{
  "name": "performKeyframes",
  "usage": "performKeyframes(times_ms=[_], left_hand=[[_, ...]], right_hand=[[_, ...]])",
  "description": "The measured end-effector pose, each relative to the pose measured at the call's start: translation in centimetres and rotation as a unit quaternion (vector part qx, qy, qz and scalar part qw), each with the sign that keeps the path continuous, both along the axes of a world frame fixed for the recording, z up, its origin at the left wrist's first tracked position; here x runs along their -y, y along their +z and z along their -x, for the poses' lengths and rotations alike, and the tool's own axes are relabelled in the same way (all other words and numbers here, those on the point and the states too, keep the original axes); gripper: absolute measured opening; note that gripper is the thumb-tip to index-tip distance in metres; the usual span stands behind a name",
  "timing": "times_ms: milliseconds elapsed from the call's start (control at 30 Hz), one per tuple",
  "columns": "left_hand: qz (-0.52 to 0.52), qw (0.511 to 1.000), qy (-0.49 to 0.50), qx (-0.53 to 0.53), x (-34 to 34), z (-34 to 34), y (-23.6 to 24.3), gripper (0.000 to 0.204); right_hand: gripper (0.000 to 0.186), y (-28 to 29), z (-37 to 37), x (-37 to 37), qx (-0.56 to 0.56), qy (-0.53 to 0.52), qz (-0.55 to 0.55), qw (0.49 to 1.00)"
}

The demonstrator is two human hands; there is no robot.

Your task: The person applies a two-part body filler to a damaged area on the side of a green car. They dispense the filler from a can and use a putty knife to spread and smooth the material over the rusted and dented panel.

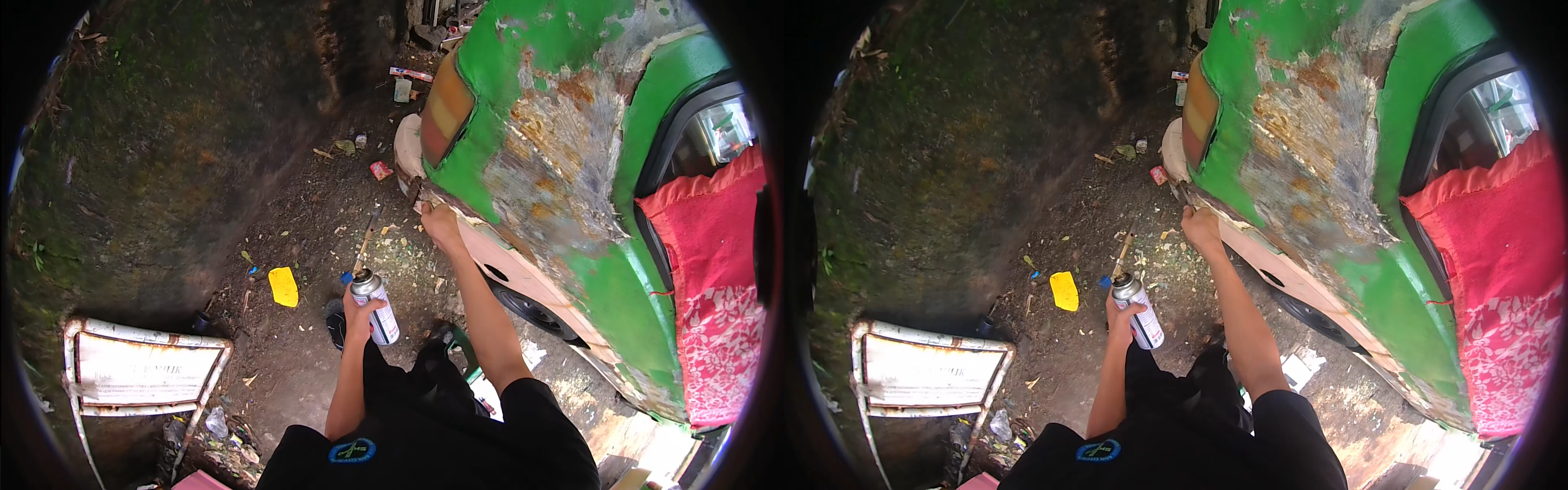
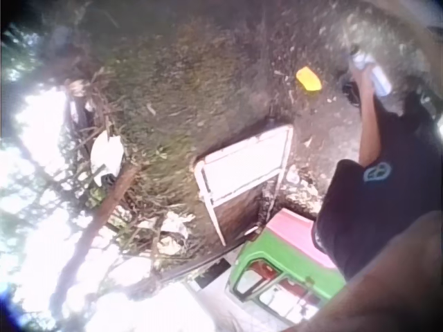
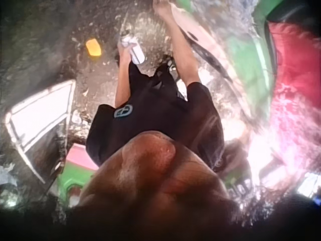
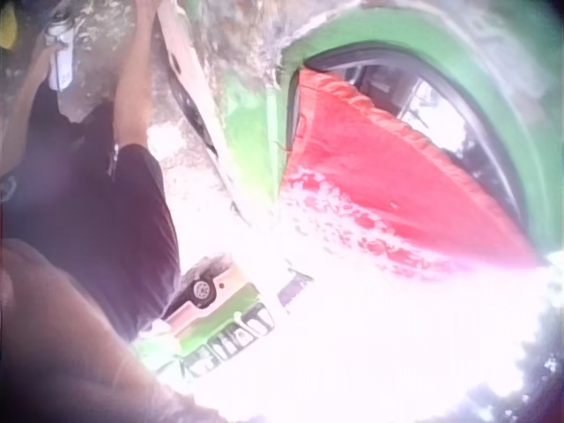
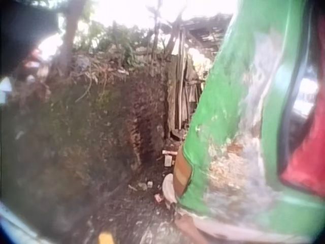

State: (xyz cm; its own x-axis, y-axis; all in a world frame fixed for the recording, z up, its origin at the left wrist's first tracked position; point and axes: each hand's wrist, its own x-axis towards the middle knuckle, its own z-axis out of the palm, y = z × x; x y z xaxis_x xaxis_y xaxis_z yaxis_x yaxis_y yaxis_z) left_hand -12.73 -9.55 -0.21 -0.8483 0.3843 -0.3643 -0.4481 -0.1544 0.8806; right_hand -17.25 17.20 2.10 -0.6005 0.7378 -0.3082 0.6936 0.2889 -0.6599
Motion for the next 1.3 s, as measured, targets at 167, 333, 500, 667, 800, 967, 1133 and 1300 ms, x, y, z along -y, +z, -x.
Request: performKeyframes(times_ms=[167, 333, 500, 667, 800, 967, 1133, 1300], left_hand=[[0.016, 1.000, 0.000, -0.014, 0.1, -0.4, -1.1, 0.056], [0.020, 1.000, -0.009, -0.022, -0.5, 0.1, -0.7, 0.055], [0.022, 1.000, -0.017, -0.007, -0.8, 0.7, -0.7, 0.054], [0.014, 1.000, -0.010, 0.003, -0.5, 0.6, -1.0, 0.056], [0.009, 1.000, -0.007, 0.006, -0.7, 0.7, -1.4, 0.057], [-0.015, 0.999, -0.028, 0.018, -1.7, 0.6, -0.9, 0.055], [-0.011, 1.000, -0.025, -0.002, -1.8, -0.4, 0.0, 0.051], [-0.009, 1.000, -0.027, 0.003, -1.2, -0.9, 0.3, 0.053]], right_hand=[[0.055, 0.6, 0.1, -1.5, -0.031, 0.003, 0.073, 0.997], [0.057, 2.2, 1.7, -0.1, -0.012, -0.025, 0.155, 0.988], [0.054, 1.0, 1.5, -0.6, -0.021, -0.011, 0.140, 0.990], [0.054, 0.0, 1.6, -1.3, -0.049, -0.008, 0.093, 0.994], [0.050, 1.8, 1.8, -1.4, -0.040, -0.036, 0.192, 0.980], [0.046, 1.0, 2.4, -1.3, -0.081, -0.056, 0.315, 0.944], [0.047, 1.7, 0.8, -1.2, -0.037, 0.004, 0.186, 0.982], [0.055, 2.3, 0.0, -1.2, -0.028, 0.004, 0.105, 0.994]])
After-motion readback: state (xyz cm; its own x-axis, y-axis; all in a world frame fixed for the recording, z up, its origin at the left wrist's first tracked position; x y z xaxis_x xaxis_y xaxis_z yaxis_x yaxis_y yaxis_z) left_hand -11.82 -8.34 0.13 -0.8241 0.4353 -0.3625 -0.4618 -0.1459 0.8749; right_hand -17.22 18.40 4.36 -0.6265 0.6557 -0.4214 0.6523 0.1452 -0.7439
